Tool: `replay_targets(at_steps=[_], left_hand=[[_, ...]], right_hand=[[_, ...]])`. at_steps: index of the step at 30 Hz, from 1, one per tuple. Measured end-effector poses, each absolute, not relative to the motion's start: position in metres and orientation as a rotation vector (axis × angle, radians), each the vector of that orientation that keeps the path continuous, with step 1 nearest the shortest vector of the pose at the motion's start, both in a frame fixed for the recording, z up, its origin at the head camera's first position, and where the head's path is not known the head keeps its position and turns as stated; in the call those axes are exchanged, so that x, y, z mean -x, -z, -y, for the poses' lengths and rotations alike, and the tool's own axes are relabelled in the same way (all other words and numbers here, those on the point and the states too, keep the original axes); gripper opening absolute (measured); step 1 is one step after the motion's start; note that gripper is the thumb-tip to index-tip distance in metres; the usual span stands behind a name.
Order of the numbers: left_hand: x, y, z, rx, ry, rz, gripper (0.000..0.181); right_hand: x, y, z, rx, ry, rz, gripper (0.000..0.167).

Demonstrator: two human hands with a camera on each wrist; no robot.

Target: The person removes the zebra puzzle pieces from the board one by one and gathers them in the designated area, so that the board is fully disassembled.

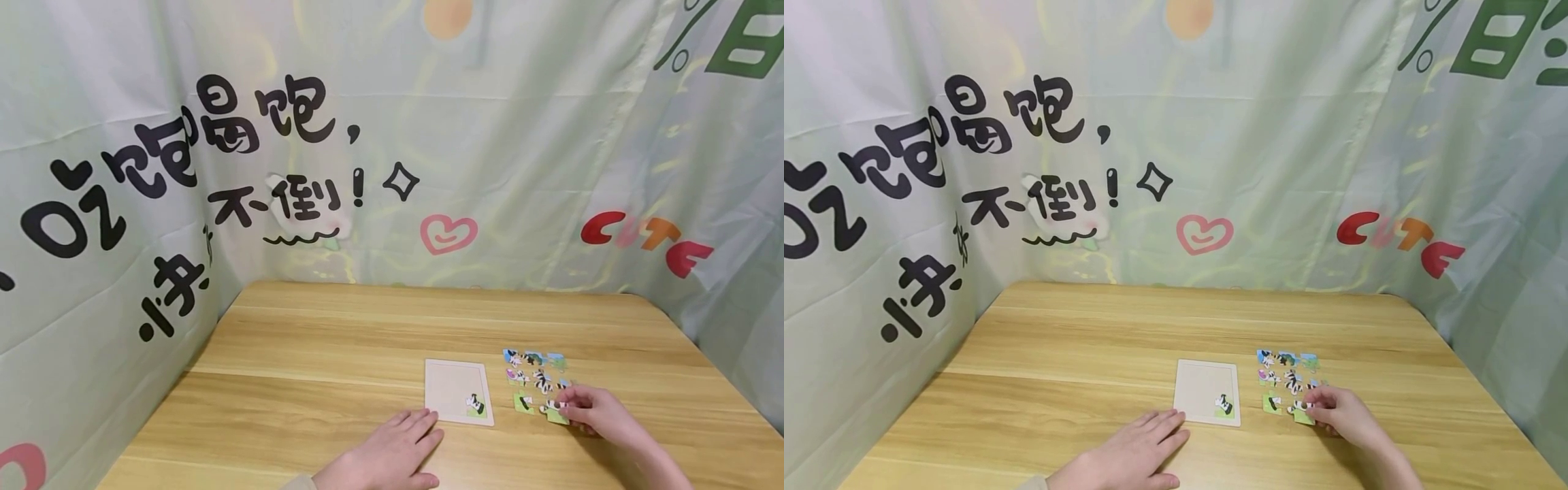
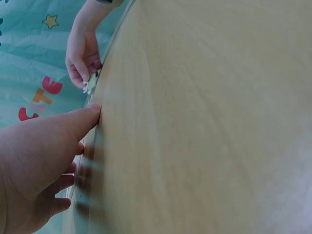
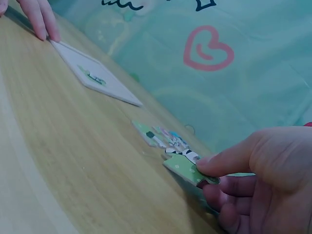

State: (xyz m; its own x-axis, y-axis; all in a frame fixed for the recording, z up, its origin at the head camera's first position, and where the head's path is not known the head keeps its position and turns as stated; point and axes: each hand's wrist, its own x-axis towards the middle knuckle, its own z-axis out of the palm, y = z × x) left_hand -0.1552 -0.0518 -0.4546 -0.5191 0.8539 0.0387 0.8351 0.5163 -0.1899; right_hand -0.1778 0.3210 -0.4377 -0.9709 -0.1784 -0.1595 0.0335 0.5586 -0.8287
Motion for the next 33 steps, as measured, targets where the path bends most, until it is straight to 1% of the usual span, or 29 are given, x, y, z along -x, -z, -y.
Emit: replay_targets(at_steps=[6,16,19,26,33], left_hand=[[0.156,0.454,0.051,1.473,-0.226,2.615,0.066],[0.155,0.452,0.051,1.476,-0.232,2.628,0.066],[0.155,0.452,0.051,1.476,-0.229,2.631,0.066],[0.154,0.453,0.052,1.462,-0.216,2.63,0.065],[0.153,0.452,0.052,1.457,-0.227,2.635,0.066]], right_hand=[[0.182,0.441,-0.316,0.011,1.191,-2.757,0.016],[0.187,0.447,-0.31,0.083,0.974,-3.001,0.011],[0.186,0.447,-0.31,0.078,0.974,-3.005,0.013],[0.184,0.443,-0.308,0.064,1.026,-2.935,0.024],[0.184,0.443,-0.308,0.068,1.01,-2.95,0.022]])
